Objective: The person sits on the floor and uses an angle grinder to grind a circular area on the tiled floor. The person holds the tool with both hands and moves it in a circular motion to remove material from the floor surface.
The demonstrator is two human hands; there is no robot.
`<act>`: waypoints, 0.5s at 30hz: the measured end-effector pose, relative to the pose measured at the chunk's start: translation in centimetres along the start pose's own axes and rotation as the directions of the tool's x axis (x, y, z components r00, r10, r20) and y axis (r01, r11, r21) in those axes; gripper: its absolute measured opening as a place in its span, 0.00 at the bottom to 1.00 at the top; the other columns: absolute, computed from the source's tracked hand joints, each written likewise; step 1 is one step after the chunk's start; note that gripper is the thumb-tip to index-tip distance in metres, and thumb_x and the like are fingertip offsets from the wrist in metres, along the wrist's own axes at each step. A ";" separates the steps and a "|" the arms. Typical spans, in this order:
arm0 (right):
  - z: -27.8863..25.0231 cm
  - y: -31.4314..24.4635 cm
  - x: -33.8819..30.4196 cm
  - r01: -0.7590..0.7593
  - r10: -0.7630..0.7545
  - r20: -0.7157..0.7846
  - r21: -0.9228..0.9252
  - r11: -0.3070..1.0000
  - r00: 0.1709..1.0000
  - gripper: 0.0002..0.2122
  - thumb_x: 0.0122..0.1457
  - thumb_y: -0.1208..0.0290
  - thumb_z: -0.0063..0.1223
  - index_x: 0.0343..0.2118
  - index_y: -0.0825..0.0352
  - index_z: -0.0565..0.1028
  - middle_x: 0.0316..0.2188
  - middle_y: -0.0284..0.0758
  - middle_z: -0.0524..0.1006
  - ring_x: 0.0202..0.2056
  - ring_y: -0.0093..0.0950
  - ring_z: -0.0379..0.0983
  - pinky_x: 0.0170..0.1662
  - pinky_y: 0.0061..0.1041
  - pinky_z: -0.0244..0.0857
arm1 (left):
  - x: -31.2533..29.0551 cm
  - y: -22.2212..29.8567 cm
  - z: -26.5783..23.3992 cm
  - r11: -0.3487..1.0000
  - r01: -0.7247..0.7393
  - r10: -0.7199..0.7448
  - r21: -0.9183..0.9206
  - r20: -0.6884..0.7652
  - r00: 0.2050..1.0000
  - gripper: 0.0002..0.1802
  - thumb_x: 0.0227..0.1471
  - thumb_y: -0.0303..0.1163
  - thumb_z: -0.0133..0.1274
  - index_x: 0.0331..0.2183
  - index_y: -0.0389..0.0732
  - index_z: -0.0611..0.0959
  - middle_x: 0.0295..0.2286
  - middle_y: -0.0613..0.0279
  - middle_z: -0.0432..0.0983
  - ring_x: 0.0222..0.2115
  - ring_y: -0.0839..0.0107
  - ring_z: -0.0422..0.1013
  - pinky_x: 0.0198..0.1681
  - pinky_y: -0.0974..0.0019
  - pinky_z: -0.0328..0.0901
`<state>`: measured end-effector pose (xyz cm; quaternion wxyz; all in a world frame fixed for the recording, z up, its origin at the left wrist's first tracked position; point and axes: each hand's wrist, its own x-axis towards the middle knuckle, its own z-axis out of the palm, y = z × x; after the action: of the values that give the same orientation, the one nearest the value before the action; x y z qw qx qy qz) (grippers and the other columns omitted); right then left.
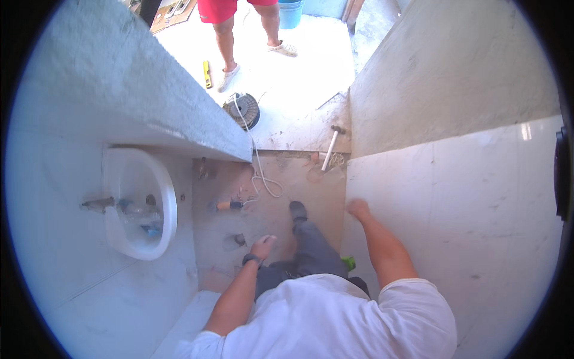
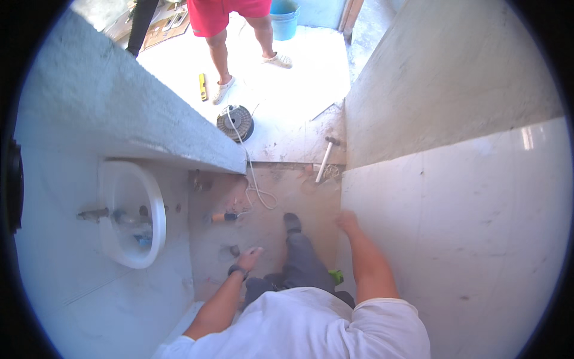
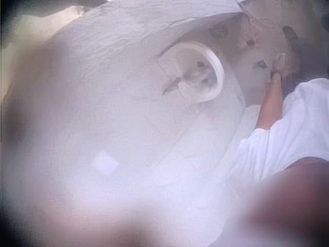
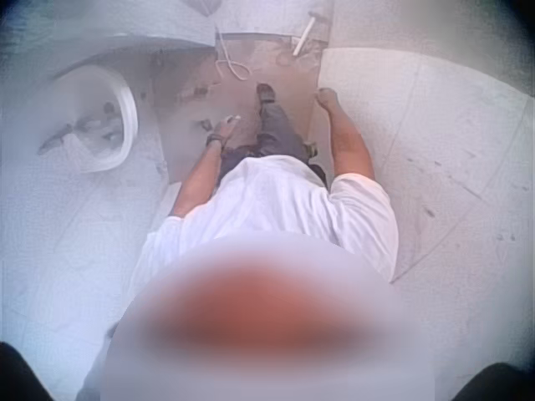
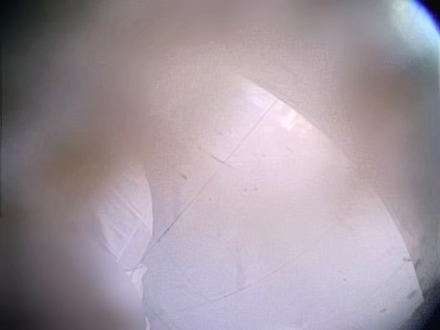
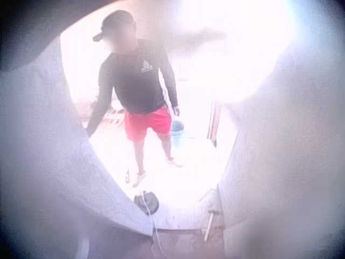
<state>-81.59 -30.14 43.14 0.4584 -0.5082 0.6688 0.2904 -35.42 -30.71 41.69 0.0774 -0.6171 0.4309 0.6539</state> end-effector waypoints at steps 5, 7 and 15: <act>-9.4 -0.4 -6.3 -0.041 0.045 0.046 -0.084 0.996 0.998 0.30 0.59 0.51 0.61 0.64 0.56 0.72 0.56 0.37 0.79 0.56 0.44 0.75 0.59 0.55 0.67 | 4.3 21.4 1.7 0.591 -0.432 0.304 0.681 0.308 0.902 0.43 0.56 0.64 0.54 0.59 0.38 0.78 0.54 0.36 0.75 0.56 0.42 0.70 0.63 0.50 0.61; -14.0 -0.7 -7.0 0.037 -0.040 -0.051 -0.058 0.998 0.998 0.29 0.59 0.51 0.61 0.62 0.57 0.73 0.55 0.38 0.79 0.55 0.41 0.76 0.57 0.48 0.69 | 5.1 29.0 -0.3 0.789 -0.348 0.371 0.507 0.058 0.927 0.45 0.56 0.66 0.53 0.59 0.38 0.77 0.56 0.39 0.74 0.57 0.46 0.70 0.62 0.52 0.63; -24.7 2.1 -1.9 0.004 0.079 -0.092 0.674 0.738 0.993 0.28 0.56 0.47 0.62 0.54 0.62 0.80 0.48 0.44 0.82 0.48 0.39 0.80 0.52 0.37 0.73 | 10.8 46.5 -10.8 0.988 -0.082 0.080 -0.129 -0.017 0.997 0.42 0.60 0.57 0.57 0.60 0.30 0.75 0.56 0.45 0.75 0.57 0.57 0.72 0.60 0.60 0.65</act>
<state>-91.27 -49.79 54.85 0.5659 -0.3107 0.7637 0.0087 -59.29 -71.15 55.49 0.0081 -0.6067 0.4127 0.6793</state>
